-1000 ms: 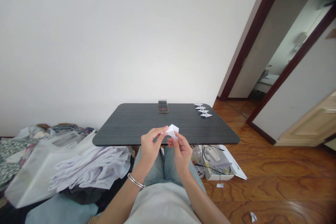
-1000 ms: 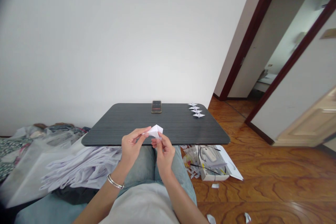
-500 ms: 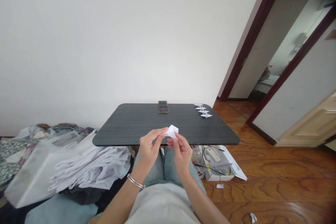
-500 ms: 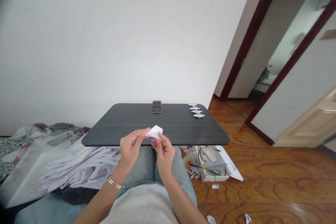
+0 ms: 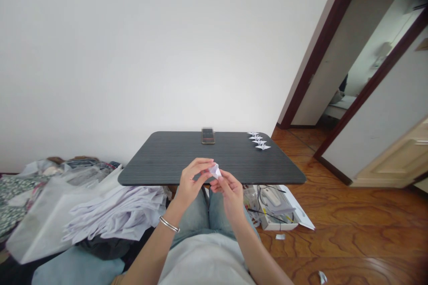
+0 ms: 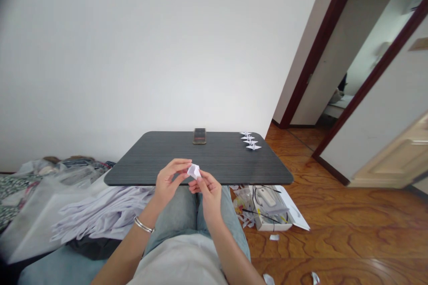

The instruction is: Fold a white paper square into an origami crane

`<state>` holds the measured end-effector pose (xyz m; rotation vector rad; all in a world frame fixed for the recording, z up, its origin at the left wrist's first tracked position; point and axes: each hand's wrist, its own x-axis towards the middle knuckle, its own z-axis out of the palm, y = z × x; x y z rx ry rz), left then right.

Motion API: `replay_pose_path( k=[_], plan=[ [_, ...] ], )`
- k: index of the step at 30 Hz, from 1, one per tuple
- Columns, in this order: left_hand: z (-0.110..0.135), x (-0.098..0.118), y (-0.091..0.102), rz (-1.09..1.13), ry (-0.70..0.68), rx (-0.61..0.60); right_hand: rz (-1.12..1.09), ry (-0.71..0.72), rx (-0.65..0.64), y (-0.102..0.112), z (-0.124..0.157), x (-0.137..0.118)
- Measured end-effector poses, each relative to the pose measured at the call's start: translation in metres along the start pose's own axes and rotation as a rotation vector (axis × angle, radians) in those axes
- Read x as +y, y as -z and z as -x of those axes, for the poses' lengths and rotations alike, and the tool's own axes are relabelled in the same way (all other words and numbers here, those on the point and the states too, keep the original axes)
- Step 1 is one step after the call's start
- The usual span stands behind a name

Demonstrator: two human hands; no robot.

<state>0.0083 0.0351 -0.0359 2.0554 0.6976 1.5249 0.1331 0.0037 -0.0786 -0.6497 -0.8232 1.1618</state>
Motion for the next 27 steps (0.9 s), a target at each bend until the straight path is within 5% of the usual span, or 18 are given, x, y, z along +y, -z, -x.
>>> replay_pose_path(
  k=[12,23,27],
  plan=[
    [-0.007,0.001,0.004,-0.023,0.131,-0.079,-0.023,-0.111,-0.069,-0.001,0.003,-0.003],
    [-0.005,-0.004,-0.002,0.012,0.16,-0.02,-0.035,-0.127,-0.057,-0.005,0.001,-0.005],
    [0.0,-0.005,-0.007,-0.059,0.179,0.117,-0.071,-0.132,-0.026,-0.007,0.001,-0.007]
  ],
)
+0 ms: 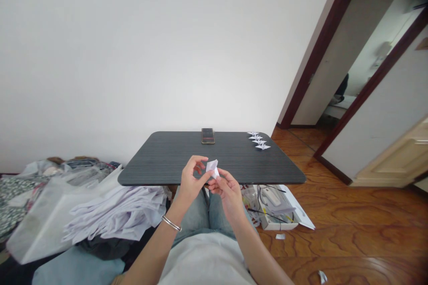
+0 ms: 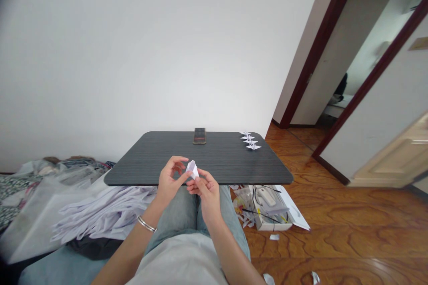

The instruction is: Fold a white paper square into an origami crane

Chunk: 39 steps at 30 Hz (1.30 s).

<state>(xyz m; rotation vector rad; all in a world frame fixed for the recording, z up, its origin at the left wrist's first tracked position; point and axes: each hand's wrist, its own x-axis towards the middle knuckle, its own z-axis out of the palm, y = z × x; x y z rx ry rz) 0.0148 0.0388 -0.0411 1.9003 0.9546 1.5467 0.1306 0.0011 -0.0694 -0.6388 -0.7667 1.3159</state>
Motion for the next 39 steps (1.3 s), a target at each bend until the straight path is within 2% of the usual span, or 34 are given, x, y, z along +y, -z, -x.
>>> replay_pose_path(
  k=[5,12,14,18,26,34,39],
  plan=[
    [0.004,0.001,-0.007,-0.004,0.05,0.037,0.041,0.023,-0.011,-0.002,0.001,0.001],
    [0.008,0.0,-0.013,0.345,0.403,-0.05,0.179,0.068,-0.027,-0.001,0.0,0.002],
    [0.007,0.0,-0.014,0.429,0.457,-0.044,0.193,0.073,-0.022,-0.001,0.0,0.002],
    [0.006,0.0,-0.015,0.505,0.445,-0.009,0.209,0.084,-0.012,-0.001,-0.001,0.001],
    [0.008,-0.003,-0.015,0.584,0.486,-0.132,0.262,0.103,0.013,0.003,-0.003,-0.001],
    [0.007,0.0,-0.014,0.435,0.434,-0.098,0.278,0.085,-0.028,0.004,-0.004,0.0],
    [0.01,-0.001,-0.014,0.323,0.381,-0.092,0.374,0.144,-0.003,0.012,-0.009,0.004]
  ],
)
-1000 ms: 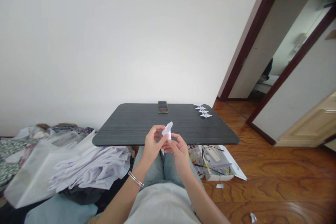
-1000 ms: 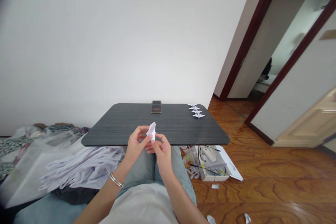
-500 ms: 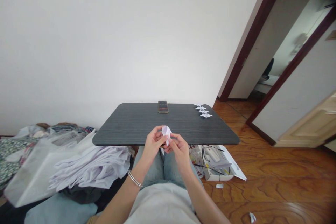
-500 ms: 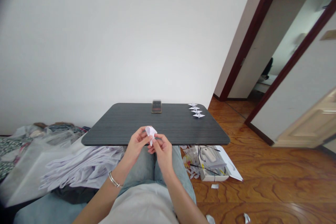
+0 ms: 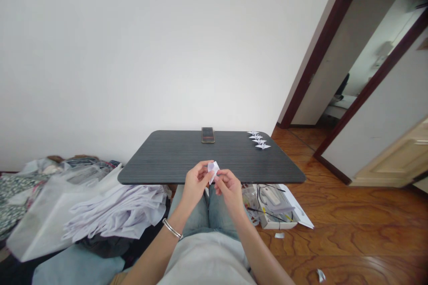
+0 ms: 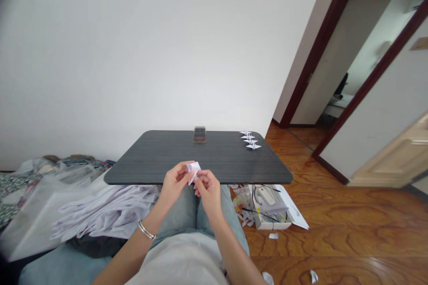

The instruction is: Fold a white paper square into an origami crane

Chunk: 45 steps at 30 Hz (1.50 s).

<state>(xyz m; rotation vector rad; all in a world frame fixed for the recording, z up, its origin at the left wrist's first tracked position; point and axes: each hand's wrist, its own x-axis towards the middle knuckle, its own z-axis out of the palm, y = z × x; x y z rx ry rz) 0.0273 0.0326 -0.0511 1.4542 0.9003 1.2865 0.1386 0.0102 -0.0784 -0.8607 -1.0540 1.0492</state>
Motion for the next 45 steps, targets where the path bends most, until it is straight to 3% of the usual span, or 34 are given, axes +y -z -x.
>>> replay_pose_path(
  k=[5,11,32,45],
  plan=[
    [0.002,-0.004,0.001,-0.22,-0.108,0.017,0.246,0.276,0.19,0.009,-0.004,-0.005],
    [0.006,0.001,0.0,-0.447,-0.171,-0.035,0.451,0.458,0.093,0.017,-0.007,-0.02],
    [0.004,0.003,0.0,-0.557,-0.109,-0.112,0.511,0.504,0.048,0.027,-0.022,-0.017],
    [0.003,0.0,0.003,-0.543,-0.115,-0.143,0.405,0.477,-0.089,0.028,-0.025,-0.028]
  ],
)
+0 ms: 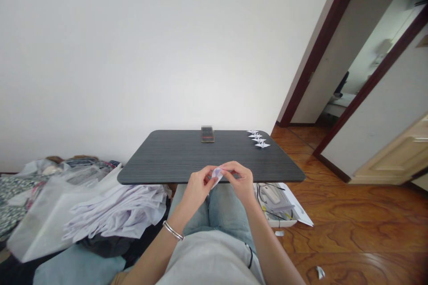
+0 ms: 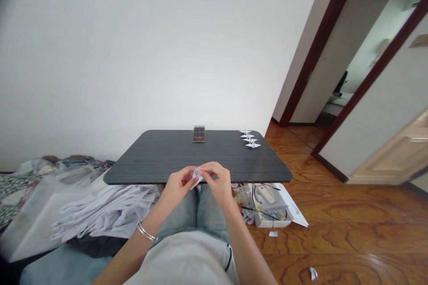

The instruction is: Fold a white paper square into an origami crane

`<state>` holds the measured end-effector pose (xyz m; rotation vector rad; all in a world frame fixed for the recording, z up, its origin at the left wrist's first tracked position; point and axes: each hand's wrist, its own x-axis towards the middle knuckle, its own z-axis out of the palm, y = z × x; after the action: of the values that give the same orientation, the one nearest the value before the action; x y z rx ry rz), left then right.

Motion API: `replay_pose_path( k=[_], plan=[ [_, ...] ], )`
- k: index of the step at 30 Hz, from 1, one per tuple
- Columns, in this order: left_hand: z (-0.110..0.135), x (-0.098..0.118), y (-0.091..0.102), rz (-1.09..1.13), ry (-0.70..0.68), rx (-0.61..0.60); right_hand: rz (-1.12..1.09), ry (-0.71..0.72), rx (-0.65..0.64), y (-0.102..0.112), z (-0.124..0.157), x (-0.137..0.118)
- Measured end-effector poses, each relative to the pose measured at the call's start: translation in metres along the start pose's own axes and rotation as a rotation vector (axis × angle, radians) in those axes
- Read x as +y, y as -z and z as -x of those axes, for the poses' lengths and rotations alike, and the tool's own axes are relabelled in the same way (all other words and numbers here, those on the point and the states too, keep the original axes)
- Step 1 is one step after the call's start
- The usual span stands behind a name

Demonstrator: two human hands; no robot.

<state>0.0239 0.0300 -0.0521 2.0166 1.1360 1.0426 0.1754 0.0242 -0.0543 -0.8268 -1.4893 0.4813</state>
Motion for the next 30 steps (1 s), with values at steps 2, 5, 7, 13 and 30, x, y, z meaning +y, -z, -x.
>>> replay_pose_path(
  k=[2,5,7,13,30],
  plan=[
    [0.0,0.0,-0.001,0.01,0.001,-0.002,-0.025,-0.003,-0.004,0.0,0.0,0.001],
    [0.001,0.0,-0.001,0.041,0.001,-0.011,-0.035,-0.002,-0.005,0.0,0.0,0.002],
    [0.001,-0.001,-0.001,0.055,0.003,-0.017,-0.036,-0.001,-0.007,0.0,-0.001,0.002],
    [0.001,0.0,-0.001,0.075,0.017,-0.03,-0.028,0.0,-0.009,-0.001,-0.002,0.0],
    [0.0,0.005,0.003,0.079,0.044,0.002,0.082,0.029,0.036,0.004,-0.001,-0.008]
  ],
)
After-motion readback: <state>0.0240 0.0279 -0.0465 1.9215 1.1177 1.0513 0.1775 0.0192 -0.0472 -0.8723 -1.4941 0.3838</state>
